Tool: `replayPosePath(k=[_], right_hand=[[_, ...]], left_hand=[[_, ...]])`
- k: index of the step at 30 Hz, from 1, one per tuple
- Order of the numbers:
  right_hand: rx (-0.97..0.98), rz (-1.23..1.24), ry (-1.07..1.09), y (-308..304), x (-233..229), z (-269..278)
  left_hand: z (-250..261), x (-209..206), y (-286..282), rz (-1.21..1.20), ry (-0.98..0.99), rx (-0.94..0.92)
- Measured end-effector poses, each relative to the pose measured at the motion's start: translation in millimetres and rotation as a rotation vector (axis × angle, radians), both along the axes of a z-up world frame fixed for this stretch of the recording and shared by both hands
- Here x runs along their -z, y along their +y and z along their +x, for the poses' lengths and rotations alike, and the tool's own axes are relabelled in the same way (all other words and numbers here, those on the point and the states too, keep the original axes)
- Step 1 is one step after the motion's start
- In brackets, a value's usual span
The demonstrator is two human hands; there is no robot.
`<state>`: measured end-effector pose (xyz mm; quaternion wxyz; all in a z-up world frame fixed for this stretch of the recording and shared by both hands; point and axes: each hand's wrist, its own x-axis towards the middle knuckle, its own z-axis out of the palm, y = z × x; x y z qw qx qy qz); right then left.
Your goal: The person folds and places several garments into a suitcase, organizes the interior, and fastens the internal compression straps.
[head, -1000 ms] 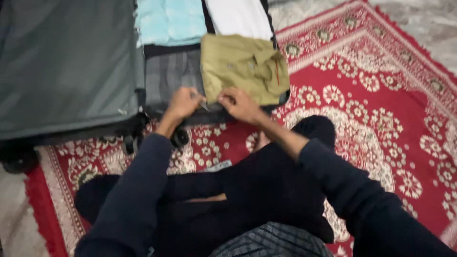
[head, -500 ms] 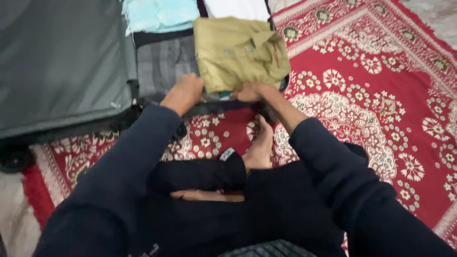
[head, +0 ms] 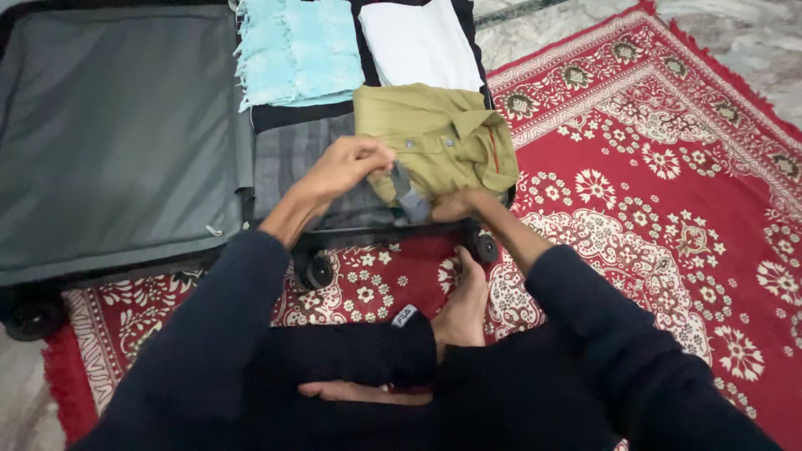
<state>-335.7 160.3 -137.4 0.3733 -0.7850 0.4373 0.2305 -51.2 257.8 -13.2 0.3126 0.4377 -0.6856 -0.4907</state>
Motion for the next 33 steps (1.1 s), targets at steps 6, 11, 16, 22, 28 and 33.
replayPosePath(k=[6, 11, 16, 22, 28, 33], right_hand=[[-0.01, -0.283, -0.339, 52, -46, -7], [0.259, -0.383, -0.888, 93, -119, 3], [0.369, -0.435, -1.016, 85, -209, -3], [0.385, -0.045, -0.919, 69, -259, 21], [0.574, 0.255, -1.084, 66, -232, 22], [0.432, 0.1, -1.001, 67, -219, 23]], left_hand=[[-36, -22, 11, 0.112, 0.277, 0.044], [-6, -17, 16, 0.158, 0.363, -0.164], [-14, -64, 33, 0.165, 0.129, -0.096], [-44, -106, 24, -0.078, 0.064, -0.149], [-32, -92, 11, -0.027, 0.324, -0.283], [-20, -78, 7, -0.022, 0.508, -0.272]])
